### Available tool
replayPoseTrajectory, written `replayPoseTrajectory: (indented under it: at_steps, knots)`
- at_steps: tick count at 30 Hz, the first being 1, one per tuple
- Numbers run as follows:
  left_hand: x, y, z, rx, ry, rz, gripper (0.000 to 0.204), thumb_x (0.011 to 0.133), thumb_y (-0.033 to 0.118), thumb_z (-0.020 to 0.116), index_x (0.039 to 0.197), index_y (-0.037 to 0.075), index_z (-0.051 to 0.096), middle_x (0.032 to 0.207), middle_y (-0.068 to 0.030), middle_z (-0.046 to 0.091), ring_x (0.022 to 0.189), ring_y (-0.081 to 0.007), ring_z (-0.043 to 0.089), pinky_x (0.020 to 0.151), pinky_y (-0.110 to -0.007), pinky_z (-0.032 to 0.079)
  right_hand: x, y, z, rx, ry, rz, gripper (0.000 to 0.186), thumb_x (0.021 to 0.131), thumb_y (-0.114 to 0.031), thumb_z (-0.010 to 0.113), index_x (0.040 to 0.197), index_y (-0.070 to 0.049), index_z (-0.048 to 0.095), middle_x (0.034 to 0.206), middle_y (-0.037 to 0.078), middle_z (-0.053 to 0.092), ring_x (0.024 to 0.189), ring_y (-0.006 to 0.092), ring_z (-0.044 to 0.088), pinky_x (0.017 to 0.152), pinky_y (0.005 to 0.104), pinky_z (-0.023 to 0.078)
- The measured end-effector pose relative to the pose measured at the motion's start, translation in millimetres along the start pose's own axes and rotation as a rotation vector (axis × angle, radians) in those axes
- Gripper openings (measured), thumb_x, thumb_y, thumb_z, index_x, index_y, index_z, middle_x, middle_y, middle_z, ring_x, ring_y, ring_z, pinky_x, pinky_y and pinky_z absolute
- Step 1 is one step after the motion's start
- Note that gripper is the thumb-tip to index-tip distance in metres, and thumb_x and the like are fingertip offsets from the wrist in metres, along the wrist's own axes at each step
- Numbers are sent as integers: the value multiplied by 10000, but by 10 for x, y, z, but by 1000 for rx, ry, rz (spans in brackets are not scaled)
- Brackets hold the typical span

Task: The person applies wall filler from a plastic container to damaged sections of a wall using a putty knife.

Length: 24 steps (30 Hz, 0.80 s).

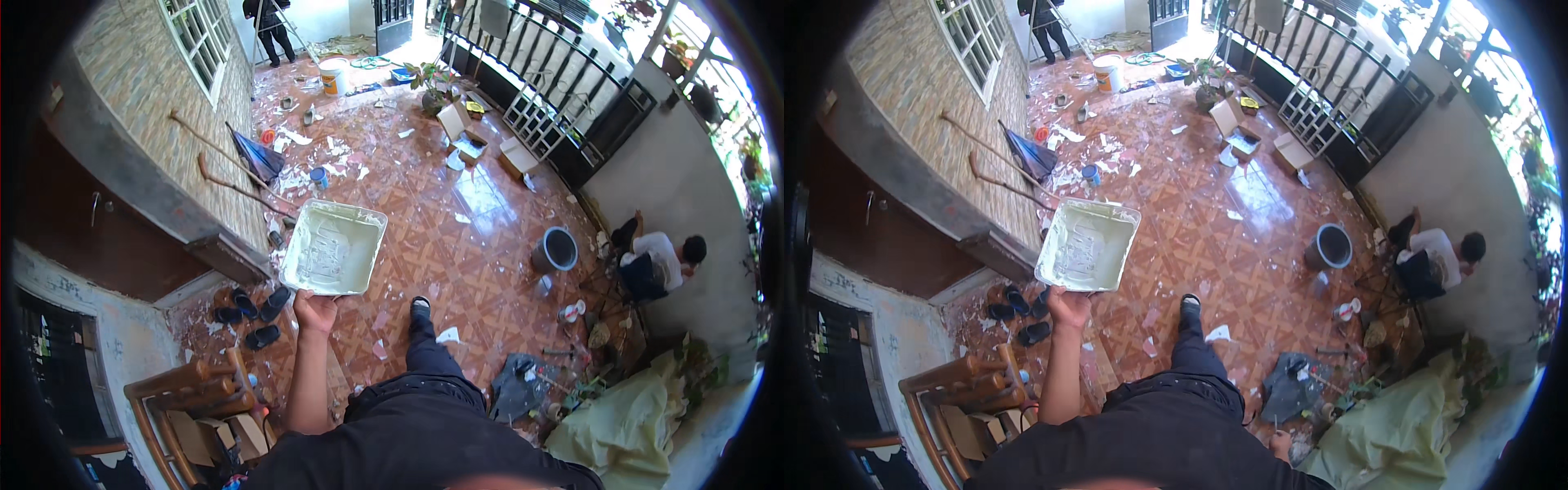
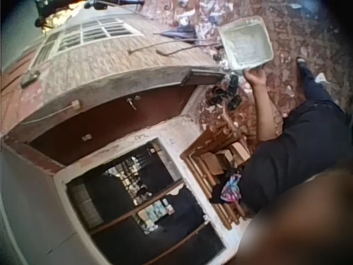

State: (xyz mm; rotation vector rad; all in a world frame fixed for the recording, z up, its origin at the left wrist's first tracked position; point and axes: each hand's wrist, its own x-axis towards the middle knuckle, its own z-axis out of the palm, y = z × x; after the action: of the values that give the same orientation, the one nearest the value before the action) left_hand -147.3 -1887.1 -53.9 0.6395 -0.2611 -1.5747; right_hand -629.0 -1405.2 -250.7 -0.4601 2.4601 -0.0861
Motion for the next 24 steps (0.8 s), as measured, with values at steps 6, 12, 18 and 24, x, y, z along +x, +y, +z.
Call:
replayPoseTrajectory:
  at_steps: [6,12,18,24]
  knots:
    - [1241,-175,227,-30,118,-15,780,634,367,561,1350,92,415,1262,-140,542,1025,-379,577,796,-555,506,2129,-2043,-401,22,-70,-290,406,808,-337,569,1114,-85,655,1098,228,627,1014,399,600,902,454,456]
    - [2078,-26,417,-13,240,114,768,650,346,541,1361,93,405,1347,-138,473,1179,-386,469,899,-567,417,3009,-6252,-1586,50,76,-767,315,854,-291,537,944,-13,655,922,243,643,918,419,607,789,458,473]
    - [3342,-3,435,-65,334,167,763,647,335,532,1360,90,412,1356,-125,471,1215,-382,442,948,-598,361,3293,-8998,-1657,176,188,-1059,329,831,-177,583,1147,-97,634,888,213,645,822,308,628,741,388,475]
    - [5074,208,911,-63,294,111,699,699,316,535,1349,82,433,1356,-142,480,1200,-376,478,923,-592,397,3803,-10237,-1263,362,-30,-874,305,865,-109,557,1155,-43,624,757,115,629,791,225,599,745,392,466]
